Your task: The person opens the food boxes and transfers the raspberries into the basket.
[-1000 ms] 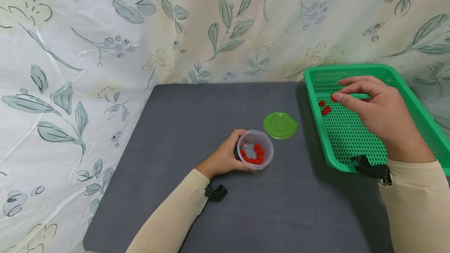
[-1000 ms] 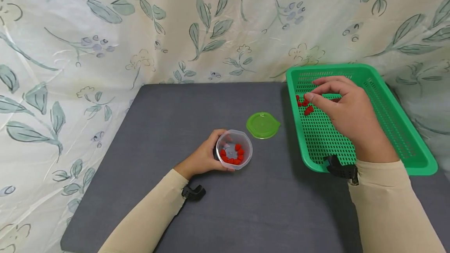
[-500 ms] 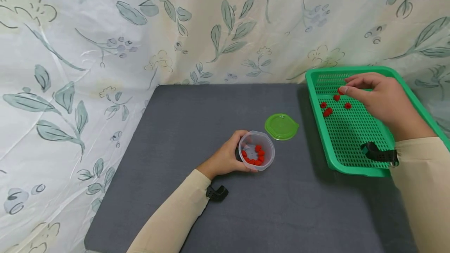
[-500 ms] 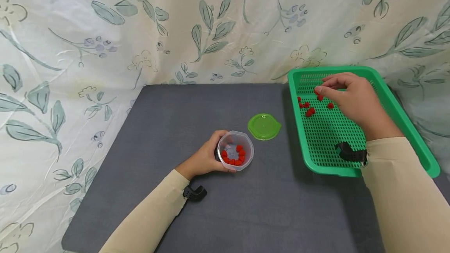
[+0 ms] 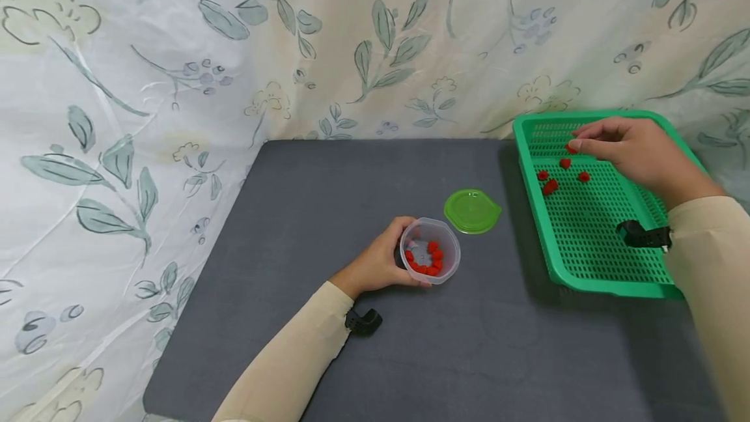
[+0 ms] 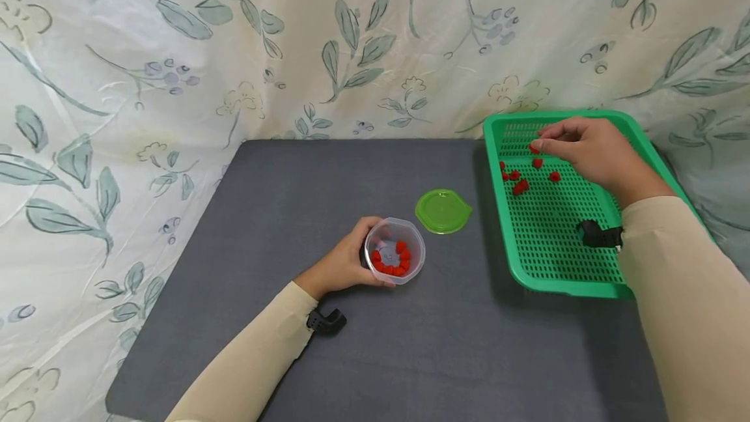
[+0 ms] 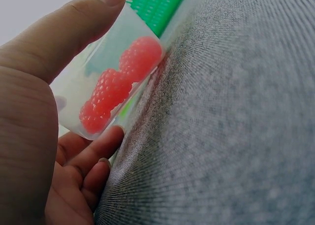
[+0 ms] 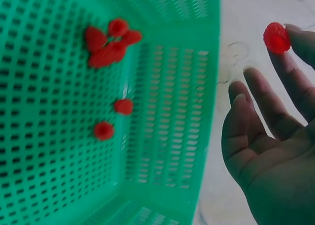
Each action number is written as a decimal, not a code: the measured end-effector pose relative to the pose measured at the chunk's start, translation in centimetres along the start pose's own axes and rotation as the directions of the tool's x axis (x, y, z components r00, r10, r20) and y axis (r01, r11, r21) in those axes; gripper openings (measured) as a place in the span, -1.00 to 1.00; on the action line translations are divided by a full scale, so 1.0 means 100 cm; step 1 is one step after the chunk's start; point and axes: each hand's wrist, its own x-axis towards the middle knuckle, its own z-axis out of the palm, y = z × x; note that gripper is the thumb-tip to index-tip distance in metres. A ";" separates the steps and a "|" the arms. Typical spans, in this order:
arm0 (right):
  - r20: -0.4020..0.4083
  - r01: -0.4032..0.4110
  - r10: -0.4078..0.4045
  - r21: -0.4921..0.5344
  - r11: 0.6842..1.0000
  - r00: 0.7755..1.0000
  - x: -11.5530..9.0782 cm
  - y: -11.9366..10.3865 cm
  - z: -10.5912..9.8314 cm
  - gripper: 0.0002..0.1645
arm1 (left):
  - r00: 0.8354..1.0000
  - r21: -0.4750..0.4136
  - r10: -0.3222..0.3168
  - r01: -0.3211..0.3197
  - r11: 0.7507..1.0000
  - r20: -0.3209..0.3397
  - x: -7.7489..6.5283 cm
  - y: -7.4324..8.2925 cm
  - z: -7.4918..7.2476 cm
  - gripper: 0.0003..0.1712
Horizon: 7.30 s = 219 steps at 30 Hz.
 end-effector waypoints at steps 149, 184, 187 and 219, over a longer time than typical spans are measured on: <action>0.114 0.324 -0.312 -0.107 0.940 0.943 -0.078 -0.093 0.260 -0.83 | 0.998 -0.003 0.044 -0.044 0.999 0.036 -0.015 0.025 -0.010 0.11; -0.130 0.490 -0.474 0.143 0.860 0.871 -0.102 -0.112 0.176 -0.81 | 0.999 0.016 0.034 -0.034 0.999 0.030 -0.013 -0.013 -0.006 0.17; -0.115 0.459 -0.445 0.260 0.849 0.888 -0.105 -0.114 0.157 -0.80 | 0.999 0.017 0.029 -0.029 0.999 0.025 -0.013 -0.013 -0.007 0.17; -0.124 0.114 -0.091 0.185 0.976 0.988 -0.069 -0.059 0.043 -0.59 | 1.000 0.011 0.009 -0.009 1.000 0.017 -0.013 -0.013 -0.006 0.16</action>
